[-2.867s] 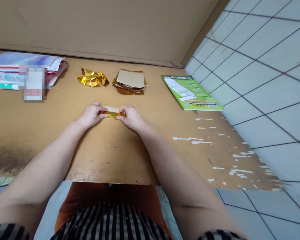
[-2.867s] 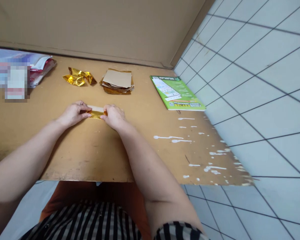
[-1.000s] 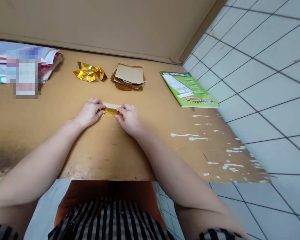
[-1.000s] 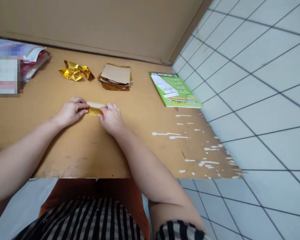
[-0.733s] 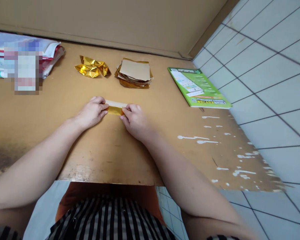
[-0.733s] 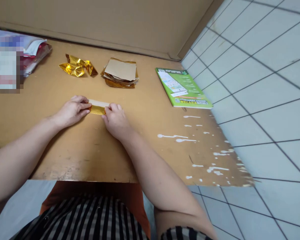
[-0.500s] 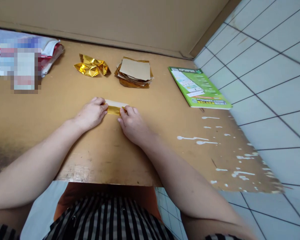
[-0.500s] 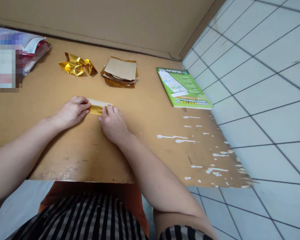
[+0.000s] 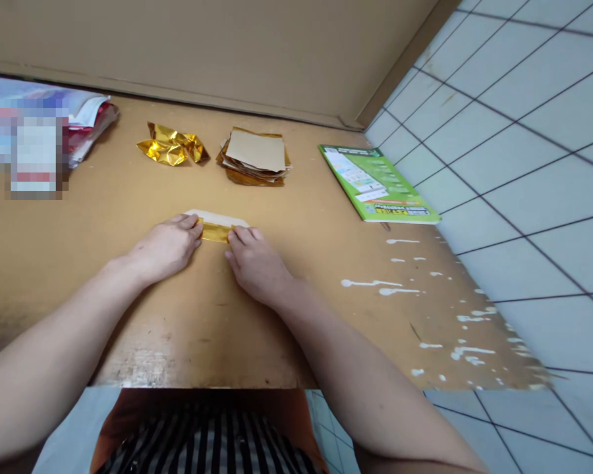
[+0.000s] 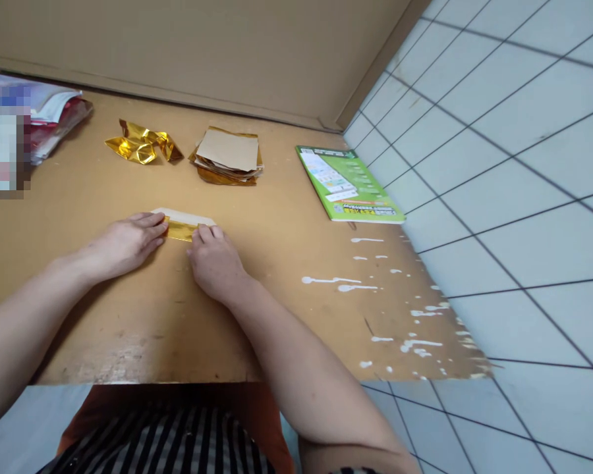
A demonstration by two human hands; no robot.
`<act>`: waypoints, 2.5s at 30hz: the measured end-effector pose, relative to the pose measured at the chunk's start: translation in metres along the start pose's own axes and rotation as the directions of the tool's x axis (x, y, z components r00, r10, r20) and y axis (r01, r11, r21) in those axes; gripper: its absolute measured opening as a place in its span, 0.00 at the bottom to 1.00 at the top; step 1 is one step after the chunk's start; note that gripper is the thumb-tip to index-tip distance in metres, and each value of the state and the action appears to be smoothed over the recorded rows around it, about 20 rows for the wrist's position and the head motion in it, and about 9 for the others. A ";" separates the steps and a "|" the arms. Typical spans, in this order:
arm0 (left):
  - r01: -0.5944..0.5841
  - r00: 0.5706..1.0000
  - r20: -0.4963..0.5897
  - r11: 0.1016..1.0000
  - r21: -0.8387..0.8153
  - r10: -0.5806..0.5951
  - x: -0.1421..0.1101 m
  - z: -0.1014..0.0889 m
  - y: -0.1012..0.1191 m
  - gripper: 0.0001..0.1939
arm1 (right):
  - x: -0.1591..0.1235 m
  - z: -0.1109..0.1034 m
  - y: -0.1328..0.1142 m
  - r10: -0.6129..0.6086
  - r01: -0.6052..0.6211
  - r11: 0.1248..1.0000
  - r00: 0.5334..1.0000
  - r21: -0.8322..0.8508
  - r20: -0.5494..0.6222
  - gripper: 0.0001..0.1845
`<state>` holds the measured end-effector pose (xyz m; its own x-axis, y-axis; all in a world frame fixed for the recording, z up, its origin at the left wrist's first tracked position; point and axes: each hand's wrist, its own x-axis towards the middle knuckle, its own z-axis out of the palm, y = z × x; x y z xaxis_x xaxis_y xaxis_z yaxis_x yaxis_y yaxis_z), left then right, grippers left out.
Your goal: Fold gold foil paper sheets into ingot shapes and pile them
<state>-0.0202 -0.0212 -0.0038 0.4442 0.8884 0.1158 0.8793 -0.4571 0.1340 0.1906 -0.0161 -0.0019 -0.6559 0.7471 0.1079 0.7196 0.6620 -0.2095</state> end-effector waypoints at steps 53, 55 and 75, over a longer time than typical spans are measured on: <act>0.415 0.888 0.057 0.740 -0.529 -0.457 0.048 -0.005 -0.031 0.14 | 0.057 0.006 0.049 0.270 -0.234 0.893 0.962 0.385 -0.043 0.12; 0.423 0.888 0.070 0.748 -0.512 -0.454 0.048 -0.007 -0.030 0.12 | 0.057 0.004 0.049 0.266 -0.230 0.897 0.963 0.377 -0.044 0.12; 0.415 0.895 0.080 0.752 -0.511 -0.440 0.049 -0.006 -0.029 0.16 | 0.057 -0.006 0.029 0.340 -0.307 0.879 0.940 0.365 -0.029 0.13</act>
<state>-0.0247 0.0358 0.0038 0.0247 0.9991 -0.0340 0.7582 0.0035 0.6520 0.1755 0.0460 0.0039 -0.3656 0.9290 0.0580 0.7503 0.3310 -0.5722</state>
